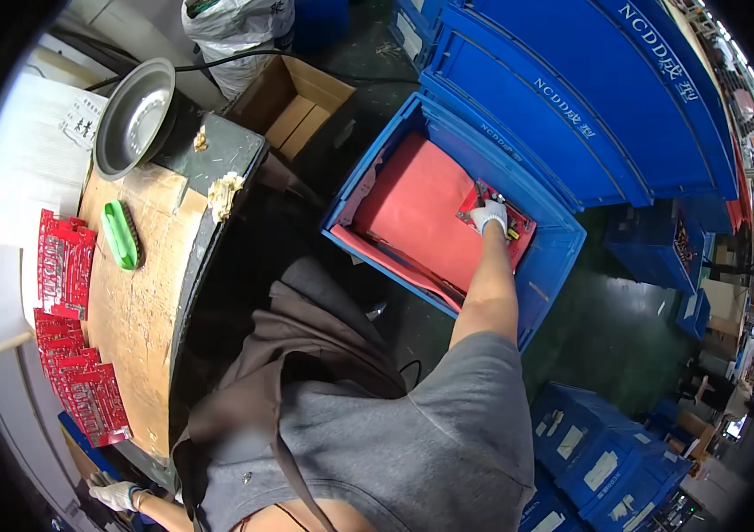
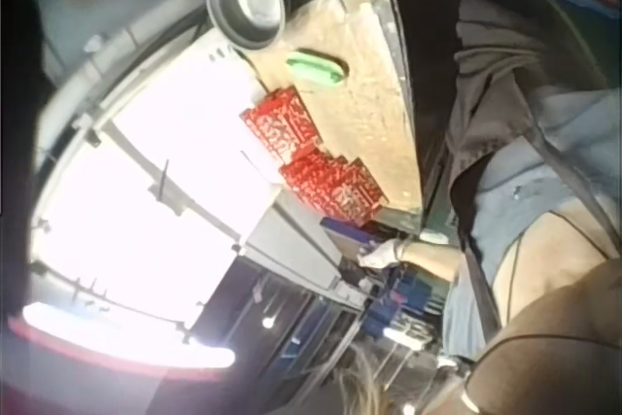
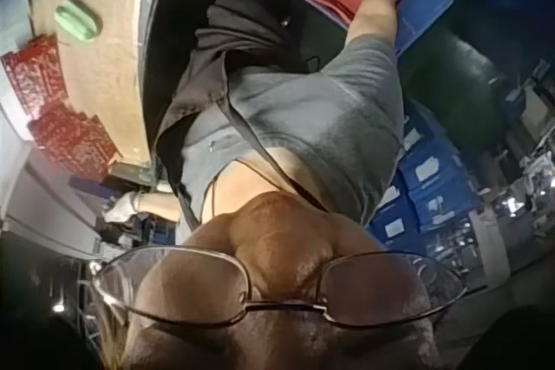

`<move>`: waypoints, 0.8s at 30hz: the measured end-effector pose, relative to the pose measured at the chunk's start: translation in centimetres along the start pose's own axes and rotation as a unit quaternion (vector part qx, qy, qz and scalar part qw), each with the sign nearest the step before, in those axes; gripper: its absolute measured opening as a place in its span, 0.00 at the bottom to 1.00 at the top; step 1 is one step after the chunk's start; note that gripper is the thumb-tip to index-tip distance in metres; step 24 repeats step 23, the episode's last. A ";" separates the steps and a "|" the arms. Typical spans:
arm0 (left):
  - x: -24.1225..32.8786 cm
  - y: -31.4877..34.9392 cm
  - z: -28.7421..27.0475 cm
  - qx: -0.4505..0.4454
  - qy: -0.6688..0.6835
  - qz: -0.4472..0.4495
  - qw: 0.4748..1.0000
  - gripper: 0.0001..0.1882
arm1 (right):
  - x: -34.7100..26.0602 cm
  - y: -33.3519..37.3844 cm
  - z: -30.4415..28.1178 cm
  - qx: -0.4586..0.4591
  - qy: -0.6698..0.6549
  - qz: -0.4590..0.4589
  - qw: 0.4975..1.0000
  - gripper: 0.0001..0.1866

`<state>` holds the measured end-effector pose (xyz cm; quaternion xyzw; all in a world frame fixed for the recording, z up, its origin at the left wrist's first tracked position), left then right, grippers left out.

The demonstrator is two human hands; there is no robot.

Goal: Trimming excess material and component leads from printed circuit boards using diagonal cutters.

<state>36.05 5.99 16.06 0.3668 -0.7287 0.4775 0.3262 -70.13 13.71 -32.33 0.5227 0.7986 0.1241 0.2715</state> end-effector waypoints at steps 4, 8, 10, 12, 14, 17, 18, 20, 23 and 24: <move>3.5 0.7 3.8 -0.060 0.051 0.076 0.994 0.28 | 3.4 5.5 -4.5 0.074 -0.395 -0.077 0.913 0.20; 7.6 -0.2 5.6 -0.114 0.172 0.162 0.965 0.27 | 1.7 15.1 -10.7 0.133 -0.546 -0.042 0.826 0.17; 10.4 3.0 8.6 -0.202 0.188 0.160 0.948 0.24 | -0.6 19.5 -13.9 0.104 -0.556 -0.085 0.821 0.17; 12.5 10.1 12.6 -0.287 0.143 0.182 0.929 0.25 | -4.9 23.9 -15.5 0.087 -0.569 -0.141 0.805 0.17; 18.8 25.2 16.2 -0.422 0.177 0.145 0.877 0.22 | -11.2 29.2 -16.9 0.093 -0.507 -0.228 0.826 0.19; 21.7 36.9 17.9 -0.656 0.219 0.146 0.707 0.33 | -21.5 36.8 -16.5 0.062 -0.546 -0.312 0.775 0.14; 23.0 38.6 16.9 -0.687 0.219 0.170 0.671 0.36 | -25.6 40.0 -16.3 0.023 -0.526 -0.330 0.784 0.11; 24.5 38.9 15.2 -0.679 0.263 0.167 0.665 0.37 | -31.5 45.1 -13.4 -0.109 -0.587 -0.355 0.719 0.14; 24.8 34.7 13.8 -0.615 0.264 0.178 0.721 0.35 | -38.3 53.4 -10.5 -0.236 -0.573 -0.503 0.603 0.22; 24.8 34.7 13.8 -0.615 0.264 0.178 0.721 0.35 | -38.3 53.4 -10.5 -0.236 -0.573 -0.503 0.603 0.22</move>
Point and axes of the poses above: each hand's wrist, its own y-axis away from the middle knuckle, its own z-axis out of the palm, x = y × z, the point moved 7 cm from there along -y, towards the middle knuckle, and after that the axes turned 11 degrees about -y, right-handed, at the moved point
